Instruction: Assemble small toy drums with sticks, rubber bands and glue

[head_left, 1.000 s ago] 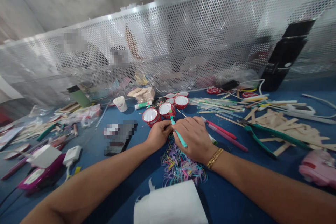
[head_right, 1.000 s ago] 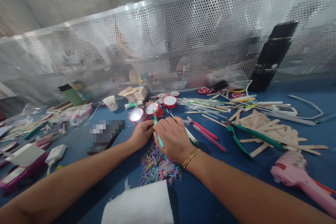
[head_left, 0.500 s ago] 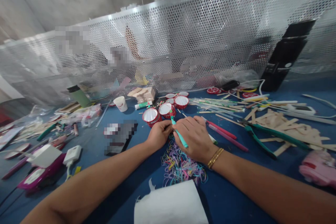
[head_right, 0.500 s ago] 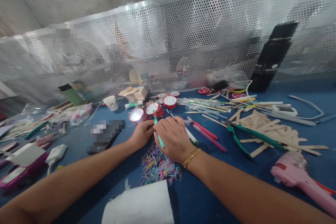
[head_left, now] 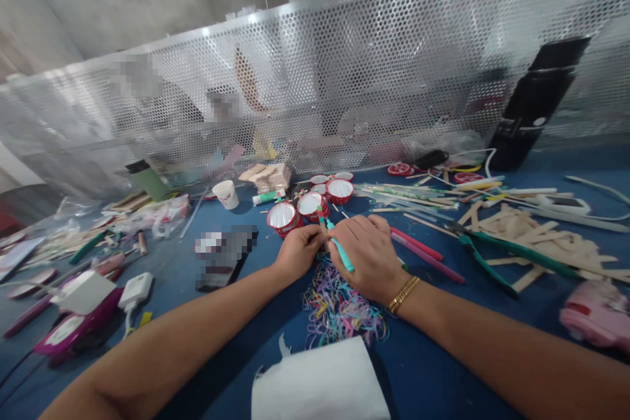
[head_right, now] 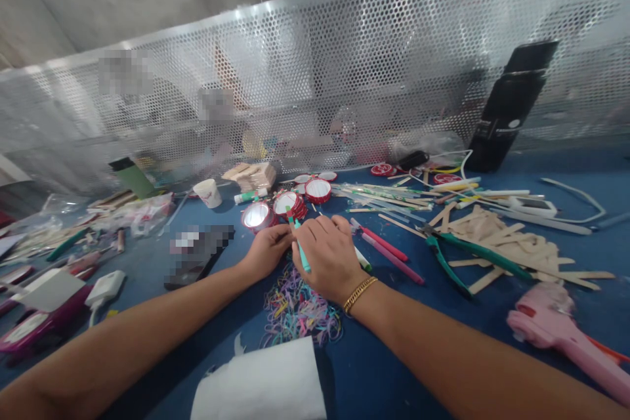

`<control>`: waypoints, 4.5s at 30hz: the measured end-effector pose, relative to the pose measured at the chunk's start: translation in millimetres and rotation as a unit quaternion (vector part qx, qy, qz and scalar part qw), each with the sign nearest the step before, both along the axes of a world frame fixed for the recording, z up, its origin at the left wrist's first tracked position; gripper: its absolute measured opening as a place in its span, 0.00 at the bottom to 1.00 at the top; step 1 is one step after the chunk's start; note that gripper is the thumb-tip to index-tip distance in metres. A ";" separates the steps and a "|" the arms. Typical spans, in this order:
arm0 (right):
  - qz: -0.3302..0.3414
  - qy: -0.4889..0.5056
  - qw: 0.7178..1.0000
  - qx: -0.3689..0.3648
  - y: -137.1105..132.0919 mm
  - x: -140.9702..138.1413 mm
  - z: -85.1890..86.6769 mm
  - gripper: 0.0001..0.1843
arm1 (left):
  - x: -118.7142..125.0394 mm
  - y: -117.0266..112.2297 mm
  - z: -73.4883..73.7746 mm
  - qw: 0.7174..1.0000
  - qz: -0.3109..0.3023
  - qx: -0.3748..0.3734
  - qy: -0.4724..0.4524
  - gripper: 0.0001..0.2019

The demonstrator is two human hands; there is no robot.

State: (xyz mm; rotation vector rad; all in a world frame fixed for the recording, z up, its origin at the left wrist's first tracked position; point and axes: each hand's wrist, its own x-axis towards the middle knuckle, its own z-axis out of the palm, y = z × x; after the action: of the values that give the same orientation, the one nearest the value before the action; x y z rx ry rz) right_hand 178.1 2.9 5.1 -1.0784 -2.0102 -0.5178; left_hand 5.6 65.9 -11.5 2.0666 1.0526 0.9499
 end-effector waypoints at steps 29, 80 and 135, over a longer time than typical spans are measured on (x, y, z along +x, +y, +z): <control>0.032 -0.015 0.999 0.000 -0.4 -1.4 -1.1 0.07 | -1.0 1.1 -4.7 1.000 0.002 0.012 -0.008 0.13; 0.019 -0.006 1.000 0.000 -1.3 0.1 1.0 0.07 | 0.8 -1.3 -0.5 1.000 0.002 -0.003 -0.011 0.14; 0.015 -0.009 1.000 -0.001 -1.0 0.2 1.6 0.08 | 0.0 -0.4 -2.2 1.000 0.000 0.002 -0.016 0.14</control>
State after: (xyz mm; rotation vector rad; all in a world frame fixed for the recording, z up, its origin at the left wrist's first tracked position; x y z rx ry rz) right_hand 178.3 1.9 6.7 -1.0471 -2.0395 -0.5118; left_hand 5.5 65.6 -13.7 2.0475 1.0357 0.9837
